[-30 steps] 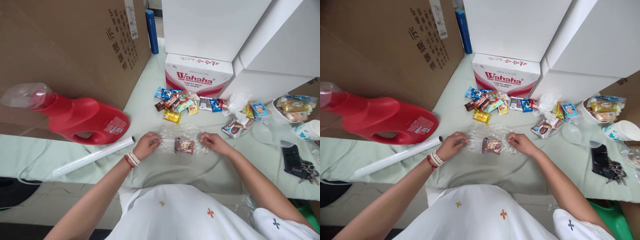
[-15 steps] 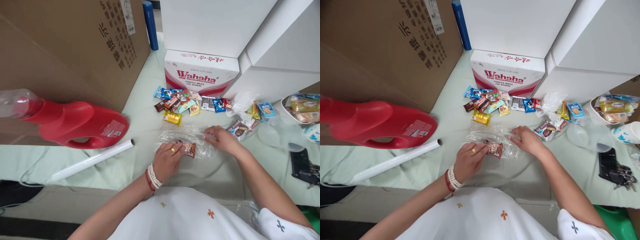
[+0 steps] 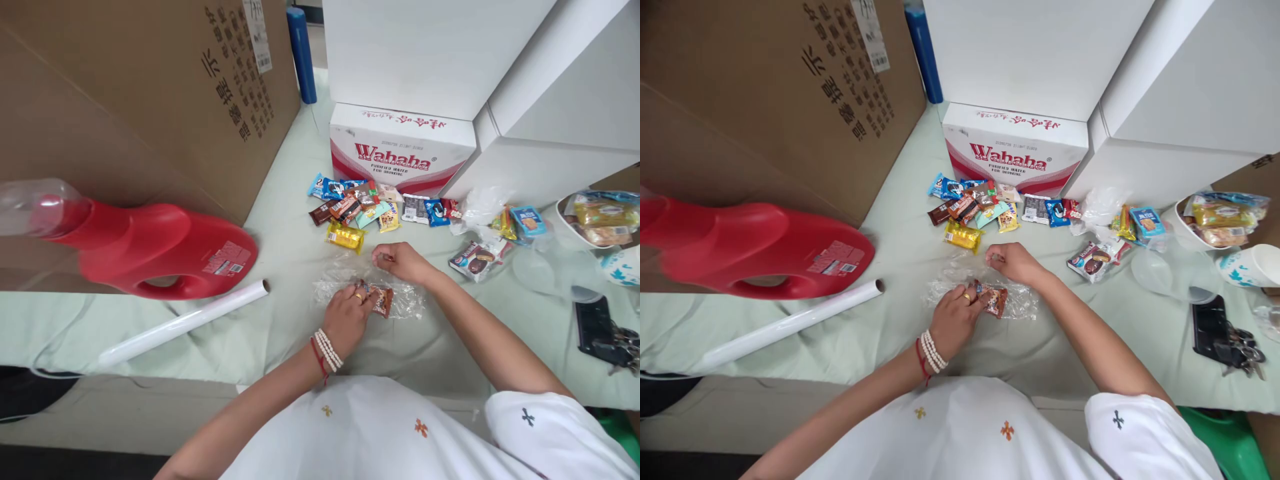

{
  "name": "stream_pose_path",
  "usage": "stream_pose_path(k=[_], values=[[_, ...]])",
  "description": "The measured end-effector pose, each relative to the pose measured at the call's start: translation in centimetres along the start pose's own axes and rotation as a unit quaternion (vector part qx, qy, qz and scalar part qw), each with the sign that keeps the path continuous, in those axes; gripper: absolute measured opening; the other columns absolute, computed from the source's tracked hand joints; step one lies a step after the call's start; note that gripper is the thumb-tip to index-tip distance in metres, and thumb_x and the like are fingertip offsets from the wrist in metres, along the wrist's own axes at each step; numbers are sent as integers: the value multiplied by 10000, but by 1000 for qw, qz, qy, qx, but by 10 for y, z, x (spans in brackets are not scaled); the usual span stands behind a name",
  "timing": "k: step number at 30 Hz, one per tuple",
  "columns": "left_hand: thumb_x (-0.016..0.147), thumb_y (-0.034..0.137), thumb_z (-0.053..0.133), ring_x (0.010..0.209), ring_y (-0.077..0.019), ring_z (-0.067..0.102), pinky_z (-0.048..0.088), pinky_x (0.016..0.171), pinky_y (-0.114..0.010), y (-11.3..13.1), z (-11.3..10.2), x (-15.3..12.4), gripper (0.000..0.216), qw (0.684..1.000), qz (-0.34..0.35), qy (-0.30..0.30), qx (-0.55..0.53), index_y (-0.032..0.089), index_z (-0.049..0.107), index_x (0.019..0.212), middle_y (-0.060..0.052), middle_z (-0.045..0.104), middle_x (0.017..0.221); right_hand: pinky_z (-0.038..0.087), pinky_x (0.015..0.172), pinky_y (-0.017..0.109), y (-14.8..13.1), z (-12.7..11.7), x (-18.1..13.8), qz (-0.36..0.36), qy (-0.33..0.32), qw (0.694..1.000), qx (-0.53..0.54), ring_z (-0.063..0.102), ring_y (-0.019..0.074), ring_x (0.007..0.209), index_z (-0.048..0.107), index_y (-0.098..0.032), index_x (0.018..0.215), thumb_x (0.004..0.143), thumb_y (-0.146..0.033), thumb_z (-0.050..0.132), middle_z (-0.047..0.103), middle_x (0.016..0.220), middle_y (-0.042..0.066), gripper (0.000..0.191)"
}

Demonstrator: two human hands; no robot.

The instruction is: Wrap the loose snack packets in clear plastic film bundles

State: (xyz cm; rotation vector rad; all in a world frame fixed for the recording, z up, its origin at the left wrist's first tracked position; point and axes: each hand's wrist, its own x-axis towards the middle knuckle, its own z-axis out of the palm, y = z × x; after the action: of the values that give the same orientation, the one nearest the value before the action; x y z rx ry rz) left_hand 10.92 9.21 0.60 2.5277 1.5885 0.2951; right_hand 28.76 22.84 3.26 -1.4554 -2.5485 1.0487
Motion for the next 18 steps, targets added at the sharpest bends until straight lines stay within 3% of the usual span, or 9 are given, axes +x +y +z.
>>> stream_pose_path(k=[3, 6, 10, 14, 16, 18], values=[[986, 167, 539, 940, -237, 618, 483, 774, -365, -2, 4, 1, 347, 1000, 4, 1, -19, 255, 679, 1291, -64, 704, 914, 422, 691, 240, -8, 2, -32, -121, 26, 991, 54, 588, 151, 713, 738, -188, 1073, 986, -206, 520, 695, 829, 16, 236], [981, 183, 549, 891, -235, 624, 479, 728, -355, -7, 11, 1, 226, 999, -1, -1, -44, 235, 748, 1076, -68, 704, 871, 451, 727, 257, -14, 27, -61, -209, 40, 977, 31, 595, 175, 780, 725, -206, 1201, 1011, -167, 468, 684, 855, 52, 322], [949, 147, 529, 812, -212, 628, 491, 717, -331, -18, 20, -6, 226, 991, 20, 34, -129, 196, 723, 845, -64, 689, 785, 503, 774, 294, -11, 70, -78, -215, 87, 973, 7, 570, 204, 841, 601, -214, 1427, 1037, -167, 438, 681, 962, 91, 425], [895, 128, 501, 714, -180, 627, 504, 710, -319, -34, 19, -26, 245, 951, 51, 92, -289, 215, 724, 947, -28, 697, 752, 513, 813, 341, -10, 89, -79, -197, 106, 974, -38, 523, 231, 878, 586, -270, 1459, 1001, -89, 434, 636, 958, 85, 515], [916, 166, 498, 692, -165, 627, 504, 704, -306, -45, 13, -33, 239, 917, -4, 135, -376, 229, 723, 965, -10, 692, 747, 508, 844, 354, -11, 90, -79, -194, 95, 975, -55, 514, 244, 923, 601, -266, 1448, 962, -30, 435, 612, 963, 87, 565], [962, 252, 489, 751, -171, 637, 511, 743, -308, -56, 6, -33, 219, 875, -136, 213, -413, 227, 705, 936, -13, 679, 785, 500, 875, 365, -13, 90, -80, -197, 81, 974, -77, 503, 251, 947, 607, -253, 1445, 935, -2, 447, 585, 957, 88, 590]])
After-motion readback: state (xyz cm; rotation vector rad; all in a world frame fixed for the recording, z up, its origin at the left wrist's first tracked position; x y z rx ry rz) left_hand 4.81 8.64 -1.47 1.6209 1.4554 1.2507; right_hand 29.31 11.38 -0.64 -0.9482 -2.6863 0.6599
